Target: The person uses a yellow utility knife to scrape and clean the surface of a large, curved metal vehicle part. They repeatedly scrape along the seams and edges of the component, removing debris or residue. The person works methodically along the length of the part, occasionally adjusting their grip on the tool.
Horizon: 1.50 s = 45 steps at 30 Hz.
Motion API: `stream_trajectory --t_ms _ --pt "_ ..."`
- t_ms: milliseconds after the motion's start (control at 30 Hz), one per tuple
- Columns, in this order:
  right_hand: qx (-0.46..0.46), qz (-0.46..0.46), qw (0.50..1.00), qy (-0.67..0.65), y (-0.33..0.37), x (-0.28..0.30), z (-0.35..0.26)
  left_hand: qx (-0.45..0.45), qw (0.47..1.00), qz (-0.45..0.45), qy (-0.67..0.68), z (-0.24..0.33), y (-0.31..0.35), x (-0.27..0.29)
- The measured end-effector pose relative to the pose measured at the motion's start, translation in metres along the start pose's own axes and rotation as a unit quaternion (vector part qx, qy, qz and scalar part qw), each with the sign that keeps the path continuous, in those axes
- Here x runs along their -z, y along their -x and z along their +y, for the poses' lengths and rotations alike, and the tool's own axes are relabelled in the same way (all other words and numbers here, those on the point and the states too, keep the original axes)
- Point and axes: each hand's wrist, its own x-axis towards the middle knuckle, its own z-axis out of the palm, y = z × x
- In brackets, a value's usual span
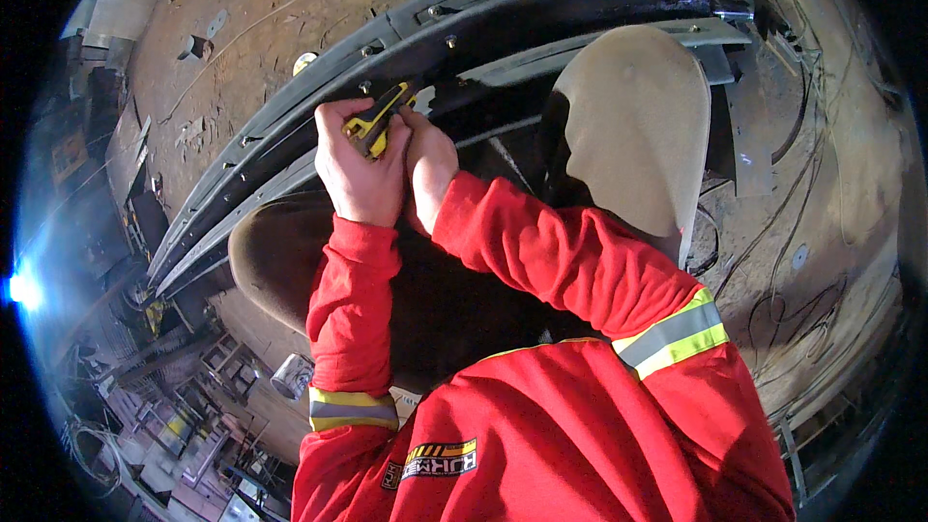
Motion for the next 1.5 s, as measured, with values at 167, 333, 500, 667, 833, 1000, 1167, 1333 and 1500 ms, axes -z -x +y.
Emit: stream_trajectory --t_ms 167,333,500,667,833,1000,1167,1333,1500 --pt "-0.002 0.001 1.000 0.021 0.005 -0.002 -0.002 0.006 1.000 -0.002 -0.008 0.004 0.001 0.003" --pt "-0.009 0.013 1.000 0.013 -0.001 0.001 0.000 0.007 1.000 -0.004 -0.006 0.004 0.000 0.001" --pt "0.009 0.024 0.998 0.055 0.014 -0.008 -0.008 -0.018 1.000 -0.001 -0.024 0.001 0.000 0.003" --pt "0.024 0.000 0.998 0.050 -0.005 0.006 0.004 0.003 1.000 -0.008 -0.001 0.004 0.000 0.001" --pt "0.019 0.008 0.999 0.046 0.001 -0.002 -0.002 0.002 1.000 -0.006 0.001 0.001 0.000 0.000" --pt "-0.011 -0.030 0.999 -0.032 0.002 -0.009 -0.009 0.008 1.000 0.006 -0.020 -0.002 -0.002 -0.003" --pt "-0.064 -0.052 0.996 -0.020 -0.022 0.002 -0.005 0.009 1.000 0.019 0.003 0.002 -0.004 -0.006" --pt "-0.067 -0.042 0.997 -0.006 -0.016 -0.001 -0.008 0.003 1.000 0.019 -0.008 0.004 -0.004 -0.003" --pt "-0.055 -0.040 0.997 0.023 -0.019 -0.004 -0.008 0.016 0.999 0.028 -0.023 0.009 -0.007 -0.002"
